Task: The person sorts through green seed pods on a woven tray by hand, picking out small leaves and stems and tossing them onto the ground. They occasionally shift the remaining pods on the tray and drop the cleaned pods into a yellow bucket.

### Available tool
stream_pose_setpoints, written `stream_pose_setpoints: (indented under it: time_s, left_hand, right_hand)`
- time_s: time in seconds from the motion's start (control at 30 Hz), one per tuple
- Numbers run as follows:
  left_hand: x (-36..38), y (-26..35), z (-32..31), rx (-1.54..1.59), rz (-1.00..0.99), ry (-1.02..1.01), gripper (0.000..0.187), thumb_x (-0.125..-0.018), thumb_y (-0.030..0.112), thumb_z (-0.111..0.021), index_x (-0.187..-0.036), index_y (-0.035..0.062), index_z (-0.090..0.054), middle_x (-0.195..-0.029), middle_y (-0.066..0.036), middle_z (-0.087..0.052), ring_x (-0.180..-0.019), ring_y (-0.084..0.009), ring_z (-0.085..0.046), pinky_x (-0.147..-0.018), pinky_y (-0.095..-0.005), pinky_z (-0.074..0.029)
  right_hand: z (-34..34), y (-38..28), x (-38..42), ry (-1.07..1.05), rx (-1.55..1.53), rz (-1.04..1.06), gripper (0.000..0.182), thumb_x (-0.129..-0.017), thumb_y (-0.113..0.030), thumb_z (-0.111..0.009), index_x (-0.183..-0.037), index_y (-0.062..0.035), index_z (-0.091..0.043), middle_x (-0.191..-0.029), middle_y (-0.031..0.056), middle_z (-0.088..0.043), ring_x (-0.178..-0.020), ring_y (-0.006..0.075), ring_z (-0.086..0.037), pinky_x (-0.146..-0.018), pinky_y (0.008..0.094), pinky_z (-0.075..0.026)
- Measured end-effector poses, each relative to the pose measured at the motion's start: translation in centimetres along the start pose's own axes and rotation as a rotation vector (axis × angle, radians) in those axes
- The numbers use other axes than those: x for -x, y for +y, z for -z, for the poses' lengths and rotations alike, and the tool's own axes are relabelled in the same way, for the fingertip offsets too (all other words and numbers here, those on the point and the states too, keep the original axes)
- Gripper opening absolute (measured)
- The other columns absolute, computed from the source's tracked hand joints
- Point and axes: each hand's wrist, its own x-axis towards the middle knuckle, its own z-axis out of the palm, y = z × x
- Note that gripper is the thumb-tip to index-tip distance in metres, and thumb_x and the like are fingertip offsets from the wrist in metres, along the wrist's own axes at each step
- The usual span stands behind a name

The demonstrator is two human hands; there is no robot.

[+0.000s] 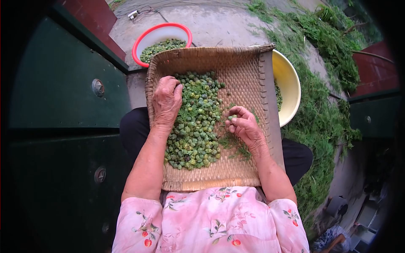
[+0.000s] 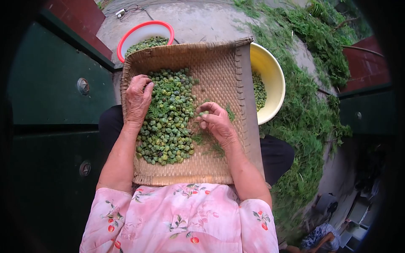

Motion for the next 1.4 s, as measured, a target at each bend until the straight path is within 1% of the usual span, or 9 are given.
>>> stream_pose_setpoints:
  time_s: [0.17,0.3,0.5,0.6,0.87,0.97,1.1,1.2,1.4]
  left_hand:
    - [0.0,0.5,0.2,0.001,0.022,-0.009,0.01,-0.077,0.004,-0.066,-0.086,-0.0006,-0.063,-0.095,-0.013,-0.062,-0.089,-0.0298,-0.061,-0.079,-0.0365,-0.049]
    - [-0.1,0.3,0.1,-0.011,-0.041,0.077,0.012,-0.078,0.003,-0.066,-0.089,0.0006,-0.063,-0.097,-0.013,-0.062,-0.09,-0.0295,-0.061,-0.079,-0.0368,-0.049]
    - [-0.3,0.9,1.4,-0.288,-0.047,0.298,0.028,-0.076,0.008,-0.068,-0.103,0.0083,-0.064,-0.115,-0.009,-0.058,-0.108,-0.0282,-0.054,-0.093,-0.0426,-0.039]
    - [-0.5,0.4,1.4,-0.396,0.067,0.438,0.036,-0.075,0.011,-0.07,-0.11,0.0102,-0.061,-0.117,-0.009,-0.057,-0.108,-0.0291,-0.053,-0.095,-0.0433,-0.038]
    - [-0.8,-0.2,1.2,-0.273,0.327,0.162,0.059,-0.074,0.013,-0.07,-0.128,0.0022,-0.046,-0.121,-0.019,-0.054,-0.115,-0.0345,-0.05,-0.097,-0.0419,-0.041]
    - [-0.8,-0.4,1.0,-0.293,0.31,0.15,0.061,-0.075,0.014,-0.071,-0.129,0.0017,-0.045,-0.122,-0.019,-0.053,-0.115,-0.0349,-0.05,-0.097,-0.0421,-0.041]
    - [-0.6,-0.5,0.9,-0.332,0.288,0.156,0.062,-0.075,0.014,-0.071,-0.129,0.0011,-0.044,-0.123,-0.019,-0.053,-0.115,-0.0354,-0.05,-0.097,-0.0423,-0.041]
    - [-0.7,-0.2,0.9,-0.347,0.285,0.149,0.063,-0.075,0.015,-0.071,-0.13,0.0008,-0.044,-0.123,-0.02,-0.052,-0.115,-0.0356,-0.05,-0.097,-0.0425,-0.041]
    - [-0.7,0.1,0.7,-0.381,0.282,0.132,0.065,-0.075,0.016,-0.071,-0.131,0.0004,-0.042,-0.125,-0.02,-0.05,-0.117,-0.0358,-0.048,-0.098,-0.043,-0.04]
  right_hand:
    - [-0.1,2.4,-1.4,0.198,1.042,0.378,0.023,-0.077,-0.002,-0.067,-0.098,-0.004,-0.059,-0.096,0.0115,-0.061,-0.078,0.0234,-0.062,-0.065,0.0358,-0.05]
    - [-0.9,3.7,-1.8,0.225,1.361,0.554,0.026,-0.072,-0.007,-0.071,-0.096,-0.0039,-0.062,-0.087,0.0155,-0.06,-0.083,0.0354,-0.058,-0.075,0.0405,-0.048]
    - [-0.3,2.2,-1.3,0.187,1.077,0.42,0.027,-0.079,-0.004,-0.064,-0.106,-0.0029,-0.061,-0.087,0.011,-0.061,-0.073,0.025,-0.06,-0.067,0.0363,-0.049]
    - [0.6,0.4,-0.5,0.197,0.262,-0.079,0.026,-0.084,-0.004,-0.059,-0.11,-0.0005,-0.059,-0.088,0.007,-0.061,-0.071,0.0176,-0.06,-0.06,0.0293,-0.048]
    - [8.2,-4.3,-0.5,0.333,-0.46,0.453,0.017,-0.089,-0.006,-0.057,-0.105,-0.0031,-0.053,-0.1,0.0128,-0.058,-0.088,0.0239,-0.059,-0.075,0.0346,-0.053]
    - [10.7,-6.2,0.0,0.5,-0.734,0.5,0.035,-0.092,-0.014,-0.056,-0.12,0.003,-0.044,-0.124,0.0201,-0.047,-0.118,0.0351,-0.046,-0.103,0.0475,-0.039]
    - [12.1,-6.4,0.6,0.374,-0.643,0.576,0.078,-0.093,-0.019,-0.055,-0.146,0.0024,-0.002,-0.151,0.0216,-0.007,-0.139,0.0398,-0.012,-0.114,0.0544,-0.015]
    - [11.8,-7.1,0.7,0.51,-0.7,0.538,0.077,-0.093,-0.019,-0.056,-0.145,0.0026,-0.003,-0.151,0.0218,-0.006,-0.14,0.0382,-0.009,-0.114,0.0531,-0.015]
    - [8.0,-6.5,-0.6,0.621,0.094,0.47,0.047,-0.089,-0.005,-0.059,-0.131,0.0041,-0.042,-0.116,0.0147,-0.054,-0.11,0.0269,-0.055,-0.091,0.0439,-0.049]
